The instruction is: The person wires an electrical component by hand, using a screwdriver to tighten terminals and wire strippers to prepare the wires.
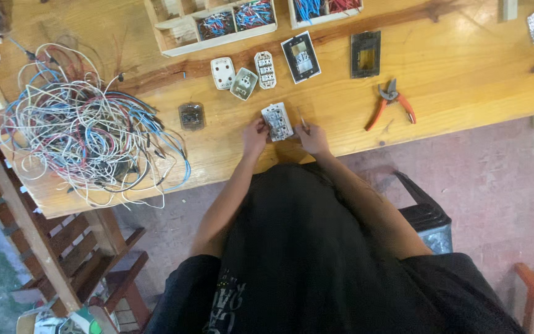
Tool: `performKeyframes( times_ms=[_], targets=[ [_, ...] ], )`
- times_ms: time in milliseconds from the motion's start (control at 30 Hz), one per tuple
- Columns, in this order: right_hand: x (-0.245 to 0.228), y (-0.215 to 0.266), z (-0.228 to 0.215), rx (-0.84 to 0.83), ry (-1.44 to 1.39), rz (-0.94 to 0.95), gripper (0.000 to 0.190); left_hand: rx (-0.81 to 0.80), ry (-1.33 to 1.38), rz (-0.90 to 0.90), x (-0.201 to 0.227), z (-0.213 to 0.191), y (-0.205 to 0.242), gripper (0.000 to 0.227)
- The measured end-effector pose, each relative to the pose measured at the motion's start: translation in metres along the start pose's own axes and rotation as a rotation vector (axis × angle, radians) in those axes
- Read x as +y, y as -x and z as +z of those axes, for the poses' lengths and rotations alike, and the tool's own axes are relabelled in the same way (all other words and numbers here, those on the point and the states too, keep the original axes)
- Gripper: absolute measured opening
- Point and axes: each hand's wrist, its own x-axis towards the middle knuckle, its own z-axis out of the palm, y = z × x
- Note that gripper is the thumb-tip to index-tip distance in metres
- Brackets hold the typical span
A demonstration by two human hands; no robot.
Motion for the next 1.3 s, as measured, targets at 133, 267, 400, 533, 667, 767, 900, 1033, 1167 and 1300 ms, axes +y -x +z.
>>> performKeyframes(
  times_ms=[133, 267, 400, 533, 667, 767, 900, 1033, 1167, 1300],
  targets=[
    [0.014, 0.000, -0.021, 0.190, 0.250, -0.022, 0.044, 0.041, -0.019, 0.010, 0.043, 0.000, 0.013, 0.037],
    [0.025, 0.005, -0.042, 0.330, 0.335, -0.037, 0.034, 0.092, 0.018, 0.004, 0.057, -0.007, 0.015, 0.033],
    [0.013, 0.012, -0.062, 0.413, 0.559, -0.015, 0.027, 0.136, 0.002, -0.003, 0.061, -0.003, 0.013, 0.027],
    [-0.010, 0.021, -0.077, 0.367, 0.678, 0.016, 0.031, 0.209, -0.116, 0.033, 0.046, -0.007, 0.004, 0.028],
    [0.006, 0.003, -0.089, 0.377, 0.677, -0.087, 0.031, 0.308, -0.289, 0.077, 0.060, -0.010, 0.026, 0.026],
    [0.001, -0.001, -0.096, 0.395, 0.707, -0.153, 0.034, 0.365, -0.265, 0.116, 0.045, -0.016, 0.030, 0.026],
    [-0.041, 0.014, -0.119, 0.406, 0.803, -0.262, 0.035, 0.310, -0.180, 0.038, 0.020, -0.026, 0.044, 0.028],
    [-0.074, -0.049, -0.158, 0.331, 0.812, -0.187, 0.040, 0.260, -0.108, -0.085, 0.039, -0.027, 0.096, 0.033],
    [-0.151, -0.141, -0.201, 0.501, 0.658, -0.654, 0.018, 0.223, -0.115, -0.199, 0.059, -0.019, 0.136, 0.038],
    [-0.261, -0.200, -0.229, 0.378, 0.471, -0.818, 0.020, 0.238, -0.160, -0.313, 0.112, 0.003, 0.160, 0.034]
  ],
)
